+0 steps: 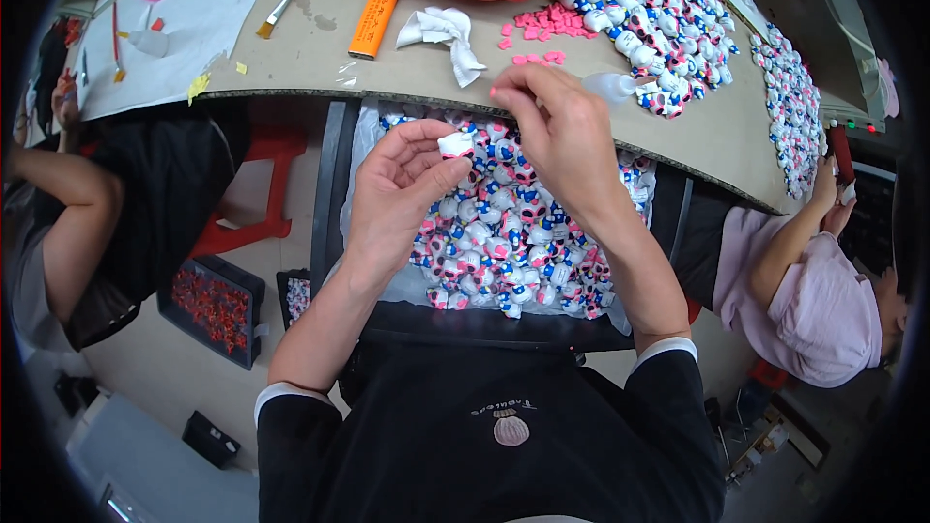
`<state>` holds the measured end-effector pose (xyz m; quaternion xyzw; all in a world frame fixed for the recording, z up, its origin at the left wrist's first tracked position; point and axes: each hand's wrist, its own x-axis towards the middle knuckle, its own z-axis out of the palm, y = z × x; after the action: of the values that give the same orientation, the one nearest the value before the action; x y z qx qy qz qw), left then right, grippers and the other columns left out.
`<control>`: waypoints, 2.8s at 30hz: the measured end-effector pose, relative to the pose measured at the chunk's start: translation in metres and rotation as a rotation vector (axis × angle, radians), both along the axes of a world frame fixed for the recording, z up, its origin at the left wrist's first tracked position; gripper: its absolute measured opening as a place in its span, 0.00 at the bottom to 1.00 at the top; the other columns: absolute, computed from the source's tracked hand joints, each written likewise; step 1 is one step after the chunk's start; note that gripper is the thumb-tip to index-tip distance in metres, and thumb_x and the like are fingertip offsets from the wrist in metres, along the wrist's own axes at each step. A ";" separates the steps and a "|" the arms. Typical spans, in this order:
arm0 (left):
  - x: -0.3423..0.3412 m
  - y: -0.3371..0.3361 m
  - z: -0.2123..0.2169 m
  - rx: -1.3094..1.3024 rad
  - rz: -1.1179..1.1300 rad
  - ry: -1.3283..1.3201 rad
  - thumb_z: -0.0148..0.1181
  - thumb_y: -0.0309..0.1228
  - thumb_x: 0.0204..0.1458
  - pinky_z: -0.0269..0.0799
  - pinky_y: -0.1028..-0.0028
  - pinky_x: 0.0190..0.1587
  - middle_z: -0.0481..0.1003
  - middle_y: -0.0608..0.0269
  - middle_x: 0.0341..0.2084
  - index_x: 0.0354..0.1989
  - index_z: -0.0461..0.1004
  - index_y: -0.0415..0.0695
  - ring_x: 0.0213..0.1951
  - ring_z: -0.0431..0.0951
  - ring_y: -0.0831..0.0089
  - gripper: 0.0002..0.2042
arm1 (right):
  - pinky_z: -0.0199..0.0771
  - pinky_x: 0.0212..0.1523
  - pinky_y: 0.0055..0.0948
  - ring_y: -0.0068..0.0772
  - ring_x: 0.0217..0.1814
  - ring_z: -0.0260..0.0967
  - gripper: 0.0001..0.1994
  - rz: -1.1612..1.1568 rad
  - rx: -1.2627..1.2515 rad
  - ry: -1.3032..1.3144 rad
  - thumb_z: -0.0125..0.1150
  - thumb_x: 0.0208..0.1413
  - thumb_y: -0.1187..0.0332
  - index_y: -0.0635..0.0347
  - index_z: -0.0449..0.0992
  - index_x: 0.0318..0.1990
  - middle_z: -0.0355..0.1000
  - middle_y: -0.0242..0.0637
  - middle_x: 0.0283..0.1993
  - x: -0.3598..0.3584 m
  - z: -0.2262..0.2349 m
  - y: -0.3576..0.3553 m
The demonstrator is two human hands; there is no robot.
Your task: The person applies glue from a glue bottle to figurine parts, then attaches small decorative elements to them by hand.
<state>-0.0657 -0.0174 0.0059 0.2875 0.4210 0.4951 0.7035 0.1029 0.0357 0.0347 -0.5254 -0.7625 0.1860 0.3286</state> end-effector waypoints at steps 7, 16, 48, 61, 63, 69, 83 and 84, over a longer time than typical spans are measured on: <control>0.007 -0.003 0.005 0.069 -0.047 0.056 0.60 0.18 0.48 0.73 0.80 0.43 0.75 0.61 0.37 0.46 0.69 0.37 0.38 0.76 0.79 0.15 | 0.72 0.37 0.18 0.18 0.35 0.70 0.07 0.093 -0.540 0.381 0.58 0.53 0.79 0.68 0.69 0.39 0.71 0.32 0.33 0.008 0.015 -0.029; 0.011 -0.007 0.002 0.184 -0.058 0.240 0.61 0.18 0.47 0.72 0.82 0.40 0.76 0.62 0.35 0.44 0.73 0.36 0.37 0.77 0.79 0.14 | 0.69 0.33 0.16 0.16 0.33 0.69 0.07 0.069 -0.757 0.499 0.60 0.52 0.77 0.67 0.73 0.39 0.72 0.32 0.31 0.013 0.011 -0.035; 0.038 0.016 0.033 0.621 -0.255 0.812 0.62 0.25 0.46 0.69 0.70 0.43 0.76 0.56 0.30 0.35 0.77 0.38 0.37 0.76 0.65 0.08 | 0.69 0.34 0.33 0.37 0.32 0.69 0.14 -0.369 0.153 0.144 0.69 0.42 0.68 0.64 0.75 0.36 0.71 0.39 0.31 0.068 0.000 -0.015; 0.151 0.120 0.013 1.153 -0.100 1.099 0.62 0.28 0.46 0.70 0.70 0.31 0.73 0.57 0.32 0.39 0.75 0.41 0.27 0.74 0.67 0.11 | 0.71 0.36 0.23 0.25 0.39 0.74 0.15 -0.338 0.145 0.477 0.60 0.55 0.69 0.64 0.67 0.48 0.75 0.38 0.38 0.110 0.002 -0.043; 0.149 0.123 0.012 1.072 -0.141 1.041 0.62 0.28 0.46 0.69 0.68 0.31 0.72 0.57 0.30 0.39 0.75 0.40 0.29 0.74 0.65 0.11 | 0.71 0.36 0.23 0.25 0.38 0.73 0.16 -0.331 0.151 0.511 0.60 0.55 0.69 0.64 0.67 0.49 0.75 0.38 0.38 0.110 0.003 -0.046; 0.148 0.114 0.009 1.240 -0.104 1.043 0.60 0.25 0.45 0.69 0.70 0.35 0.75 0.57 0.32 0.37 0.76 0.41 0.31 0.73 0.64 0.09 | 0.70 0.37 0.23 0.24 0.37 0.72 0.17 -0.329 0.116 0.631 0.60 0.56 0.67 0.64 0.67 0.50 0.75 0.37 0.38 0.108 -0.006 -0.047; 0.038 0.023 0.027 0.128 -0.291 0.151 0.57 0.18 0.51 0.71 0.79 0.48 0.72 0.58 0.45 0.57 0.63 0.37 0.43 0.75 0.77 0.23 | 0.70 0.32 0.17 0.20 0.34 0.72 0.18 -0.087 -0.141 0.597 0.70 0.43 0.75 0.67 0.74 0.43 0.76 0.35 0.34 0.087 0.027 -0.077; 0.037 0.018 0.024 0.173 -0.260 0.140 0.58 0.17 0.50 0.72 0.79 0.47 0.73 0.57 0.44 0.54 0.65 0.36 0.43 0.75 0.77 0.21 | 0.69 0.30 0.19 0.21 0.31 0.72 0.18 -0.055 -0.049 0.567 0.72 0.39 0.74 0.66 0.76 0.41 0.76 0.37 0.31 0.085 0.019 -0.074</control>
<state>-0.0287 0.0010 0.0298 0.4328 0.3842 0.4128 0.7033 0.1881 -0.0383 0.0538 -0.4809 -0.6207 0.3350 0.5208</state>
